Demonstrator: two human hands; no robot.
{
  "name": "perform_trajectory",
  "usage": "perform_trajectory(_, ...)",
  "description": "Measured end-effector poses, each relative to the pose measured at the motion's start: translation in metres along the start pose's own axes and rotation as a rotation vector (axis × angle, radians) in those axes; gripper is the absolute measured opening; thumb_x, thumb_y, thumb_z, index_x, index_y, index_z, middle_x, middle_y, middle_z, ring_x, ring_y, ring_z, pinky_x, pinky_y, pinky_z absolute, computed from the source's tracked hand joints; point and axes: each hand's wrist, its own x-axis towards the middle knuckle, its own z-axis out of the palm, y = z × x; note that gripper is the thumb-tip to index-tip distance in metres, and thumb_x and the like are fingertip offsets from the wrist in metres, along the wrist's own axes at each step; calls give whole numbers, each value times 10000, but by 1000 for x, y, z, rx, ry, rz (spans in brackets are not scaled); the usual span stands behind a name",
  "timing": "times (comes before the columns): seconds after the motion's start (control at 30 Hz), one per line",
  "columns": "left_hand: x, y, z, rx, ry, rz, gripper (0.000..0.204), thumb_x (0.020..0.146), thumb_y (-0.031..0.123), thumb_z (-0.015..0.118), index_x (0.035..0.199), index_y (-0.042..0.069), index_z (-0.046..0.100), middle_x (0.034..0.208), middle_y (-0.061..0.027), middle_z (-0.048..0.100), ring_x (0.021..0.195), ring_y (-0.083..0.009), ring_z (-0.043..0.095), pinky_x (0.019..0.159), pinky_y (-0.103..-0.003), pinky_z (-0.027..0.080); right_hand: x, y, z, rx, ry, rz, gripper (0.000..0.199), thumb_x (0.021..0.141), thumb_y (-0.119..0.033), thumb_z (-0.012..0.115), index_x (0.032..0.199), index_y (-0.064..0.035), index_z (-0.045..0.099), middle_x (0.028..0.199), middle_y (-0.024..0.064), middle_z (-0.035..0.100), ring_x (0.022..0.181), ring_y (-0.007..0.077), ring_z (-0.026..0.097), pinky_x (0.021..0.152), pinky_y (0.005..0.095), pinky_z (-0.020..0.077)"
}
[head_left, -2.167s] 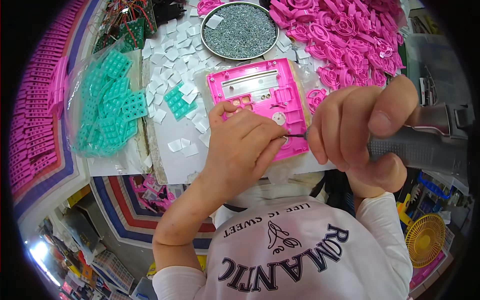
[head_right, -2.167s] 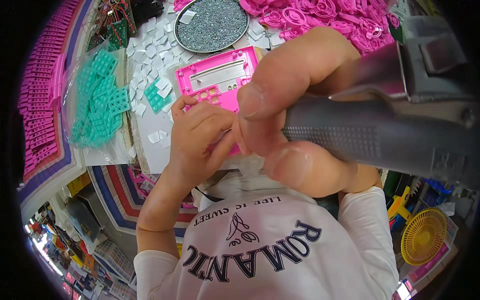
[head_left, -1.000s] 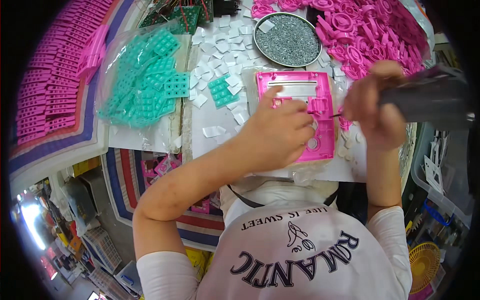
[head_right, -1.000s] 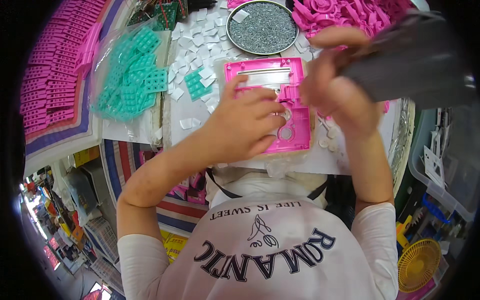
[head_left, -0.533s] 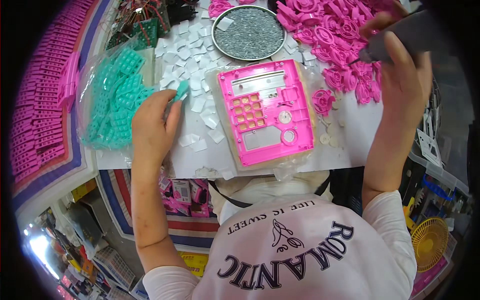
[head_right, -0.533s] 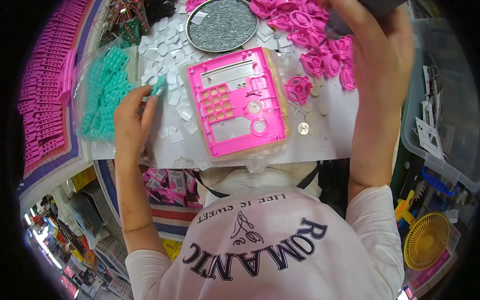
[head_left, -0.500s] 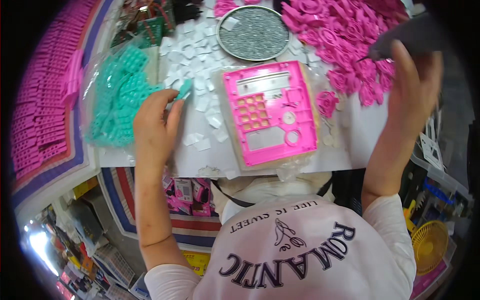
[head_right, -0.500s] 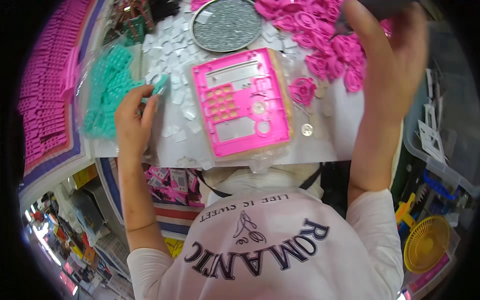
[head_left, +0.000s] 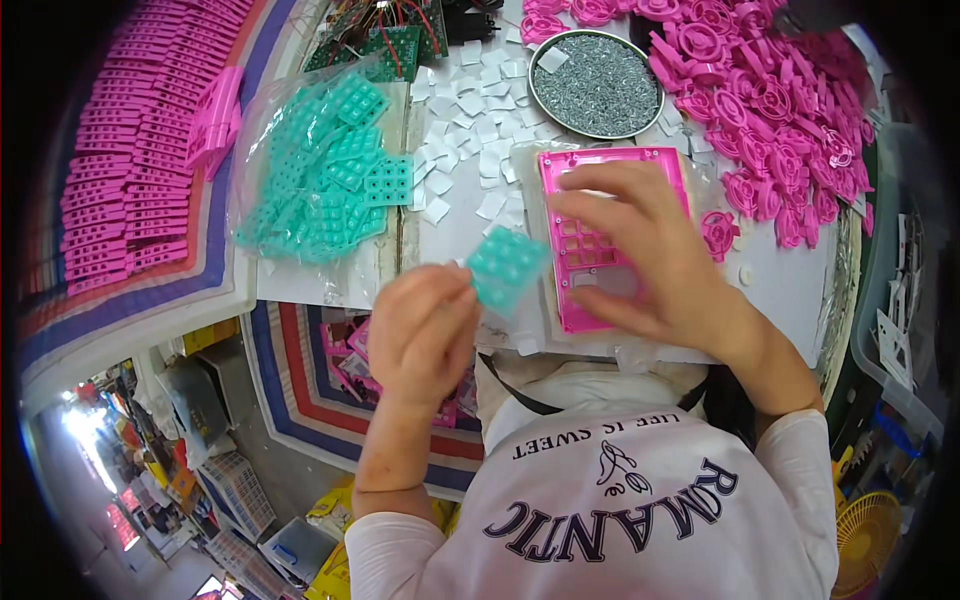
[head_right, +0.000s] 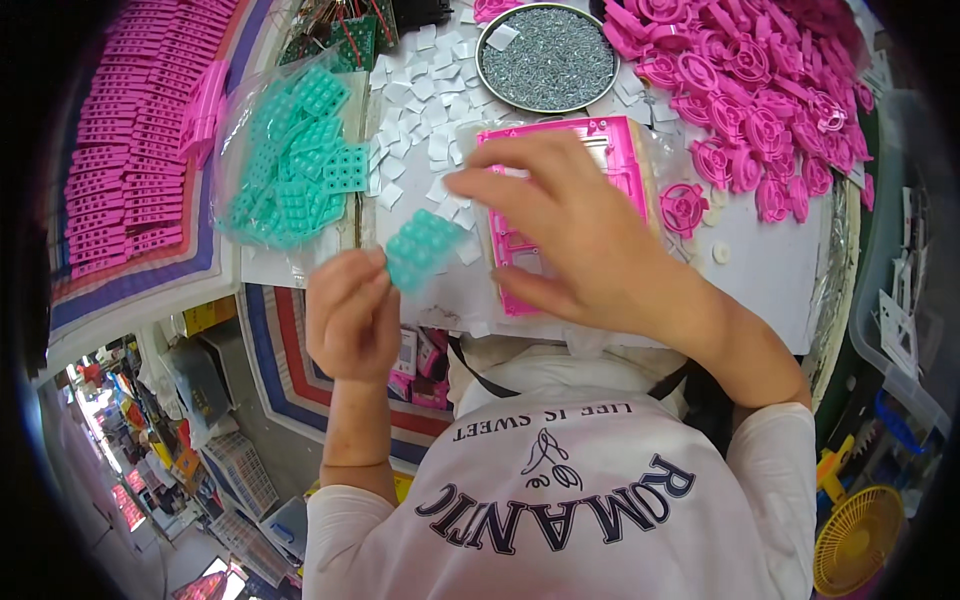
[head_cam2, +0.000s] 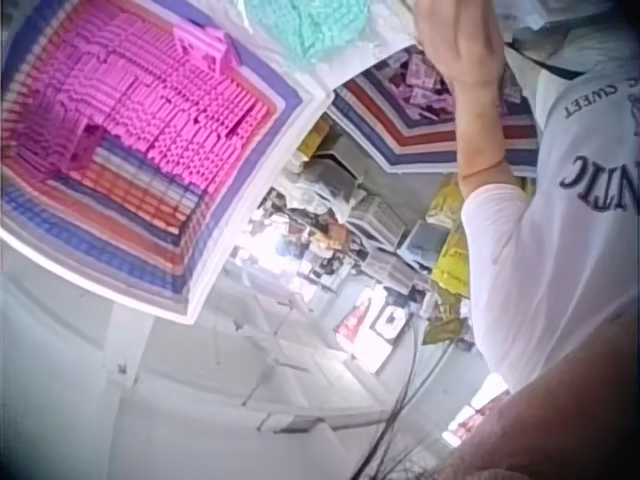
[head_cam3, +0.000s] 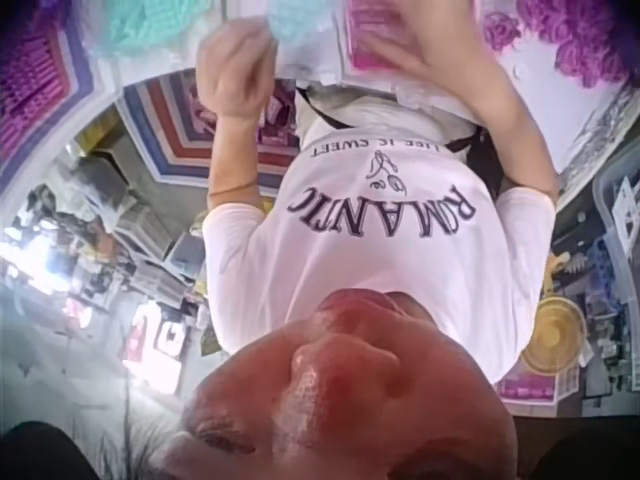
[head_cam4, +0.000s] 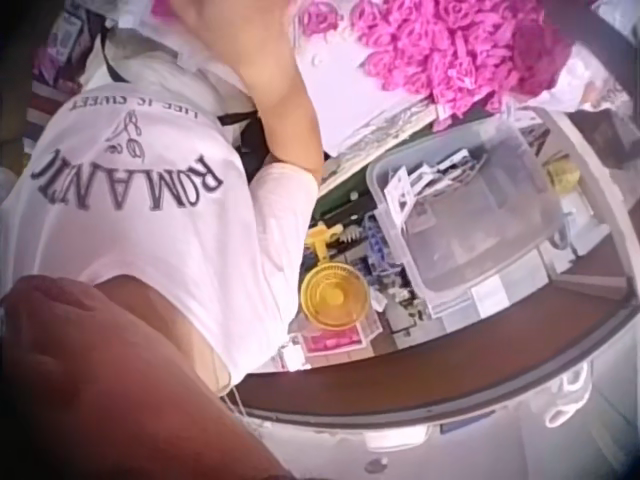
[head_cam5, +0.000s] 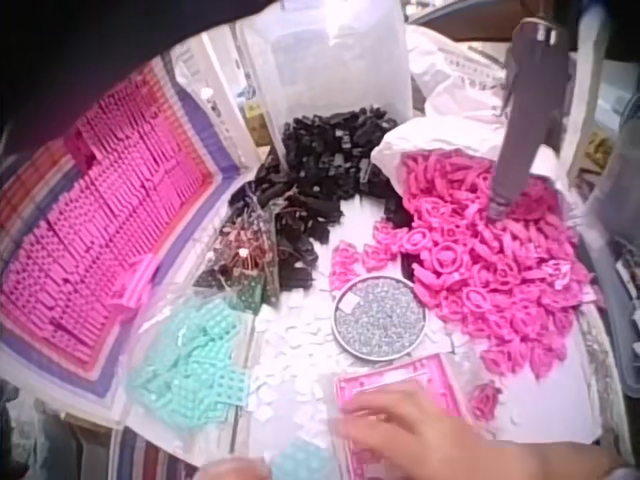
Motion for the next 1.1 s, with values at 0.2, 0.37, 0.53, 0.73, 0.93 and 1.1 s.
perform_trajectory(0.2, -8, 25, -1, -161, -57, -44, 312, 732, -43, 817, 1012, 38, 708, 1102, -141, 715, 956, -323, 707, 802, -411, 599, 13, 11, -1, 241, -28, -242, 365, 727, -47, 817, 1070, -76, 699, 1154, 95, 683, 1065, 338, 605, 947, 447, 513)
perform_trajectory(0.37, -18, 20, 3, -206, -153, -245, 400, 707, -28, 816, 1086, 38, 704, 1174, -165, 700, 1010, -347, 686, 842, -403, 567, -9, -15, -46, 250, -191, -106, 232, 742, -68, 826, 949, -62, 721, 924, 69, 702, 823, 304, 639, 764, 407, 536)
perform_trajectory(0.53, -28, -1, 5, -248, -166, -371, 371, 763, -27, 779, 1119, 22, 691, 1147, -163, 711, 991, -320, 691, 838, -375, 553, -13, -3, -52, 11, -339, 54, 220, 765, -81, 817, 949, -59, 699, 846, 75, 664, 810, 295, 593, 692, 391, 496)
perform_trajectory(0.73, -27, 2, 10, -323, -185, -390, 339, 781, -28, 765, 1110, 9, 694, 1106, -157, 721, 964, -311, 695, 821, -363, 551, 10, 47, -13, -124, -288, 125, 189, 845, -178, 773, 975, -58, 706, 867, 89, 685, 921, 312, 624, 778, 432, 515)
perform_trajectory(0.93, -33, 0, 6, -319, -209, -461, 316, 783, -87, 671, 1089, -10, 688, 1129, -178, 723, 1021, -294, 695, 915, -357, 528, 13, 55, -6, -177, -319, 138, 213, 850, -206, 775, 994, -67, 701, 938, 95, 686, 966, 311, 623, 821, 436, 514)
perform_trajectory(1.1, -33, -3, 7, -285, -200, -453, 301, 792, -66, 698, 1086, -1, 695, 1113, -169, 723, 996, -301, 697, 884, -358, 536, -3, 40, -10, -355, -171, 57, 466, 840, -254, 787, 1249, -76, 651, 1265, 134, 634, 1163, 345, 578, 942, 462, 494)
